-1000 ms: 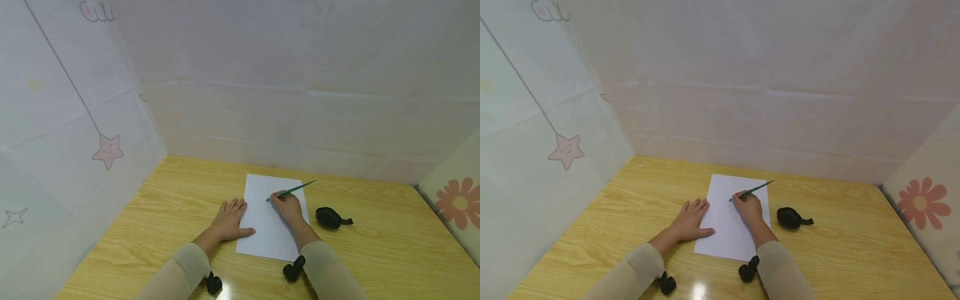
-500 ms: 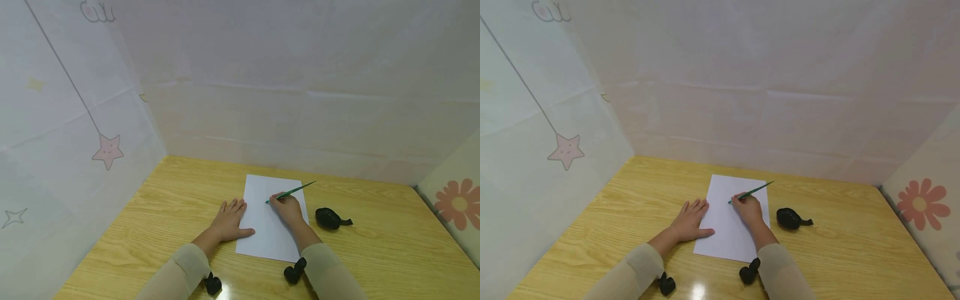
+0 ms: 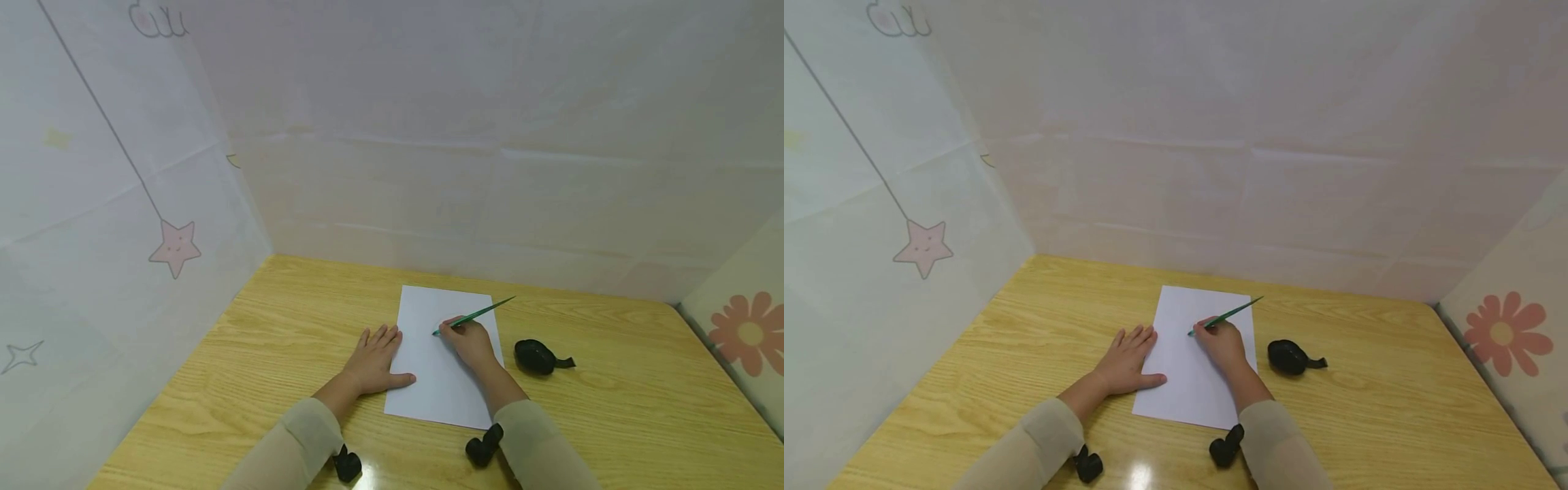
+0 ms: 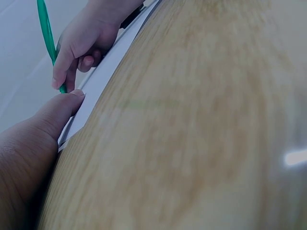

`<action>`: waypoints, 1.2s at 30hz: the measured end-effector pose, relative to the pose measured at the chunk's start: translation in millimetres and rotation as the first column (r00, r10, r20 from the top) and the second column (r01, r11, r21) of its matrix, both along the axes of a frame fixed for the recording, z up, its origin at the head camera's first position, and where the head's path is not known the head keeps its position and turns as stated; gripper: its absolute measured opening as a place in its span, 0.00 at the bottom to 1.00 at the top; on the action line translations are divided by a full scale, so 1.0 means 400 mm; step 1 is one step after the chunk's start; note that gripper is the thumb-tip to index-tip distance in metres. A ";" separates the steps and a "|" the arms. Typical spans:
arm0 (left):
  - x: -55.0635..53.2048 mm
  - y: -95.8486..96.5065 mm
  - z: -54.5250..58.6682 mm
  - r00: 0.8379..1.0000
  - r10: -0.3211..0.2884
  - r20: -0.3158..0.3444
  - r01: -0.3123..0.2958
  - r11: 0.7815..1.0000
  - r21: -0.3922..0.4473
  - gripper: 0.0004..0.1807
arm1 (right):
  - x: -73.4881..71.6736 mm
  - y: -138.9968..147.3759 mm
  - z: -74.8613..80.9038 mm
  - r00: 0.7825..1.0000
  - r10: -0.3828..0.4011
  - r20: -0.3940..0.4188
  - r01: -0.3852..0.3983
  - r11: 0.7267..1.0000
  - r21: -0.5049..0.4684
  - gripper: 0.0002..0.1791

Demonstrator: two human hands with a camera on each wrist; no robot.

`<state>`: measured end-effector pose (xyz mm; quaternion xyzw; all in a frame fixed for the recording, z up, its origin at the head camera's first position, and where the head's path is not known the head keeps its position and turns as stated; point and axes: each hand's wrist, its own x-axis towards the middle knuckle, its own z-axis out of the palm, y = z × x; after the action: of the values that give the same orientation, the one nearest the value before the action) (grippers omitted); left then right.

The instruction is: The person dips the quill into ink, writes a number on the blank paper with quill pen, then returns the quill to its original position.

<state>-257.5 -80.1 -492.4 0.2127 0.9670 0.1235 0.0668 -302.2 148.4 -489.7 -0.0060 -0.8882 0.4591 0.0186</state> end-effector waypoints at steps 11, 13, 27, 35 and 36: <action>0.004 -0.001 0.009 1.000 0.000 0.008 0.000 1.000 0.012 0.54 | 0.007 0.001 0.002 1.000 0.019 0.002 -0.018 1.000 -0.012 0.15; 0.005 -0.001 0.009 1.000 0.001 0.019 -0.001 1.000 0.019 0.54 | 0.007 0.002 0.001 1.000 0.019 0.002 -0.019 1.000 -0.004 0.15; 0.004 -0.005 0.015 1.000 -0.003 0.005 0.003 1.000 0.017 0.54 | 0.016 0.006 0.011 0.997 0.031 0.066 -0.029 0.999 -0.030 0.17; 0.004 -0.006 0.013 1.000 -0.005 0.004 0.005 1.000 0.022 0.54 | 0.019 0.009 0.009 0.996 0.051 0.069 -0.049 0.998 -0.030 0.17; 0.004 -0.006 0.014 1.000 -0.005 0.006 0.005 1.000 0.023 0.54 | 0.020 0.009 0.010 0.996 0.055 0.069 -0.053 0.998 -0.030 0.18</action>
<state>-255.8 -82.5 -486.9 0.2156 0.9648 0.1348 0.0675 -294.3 152.1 -485.7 0.0016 -0.8817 0.4712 -0.0249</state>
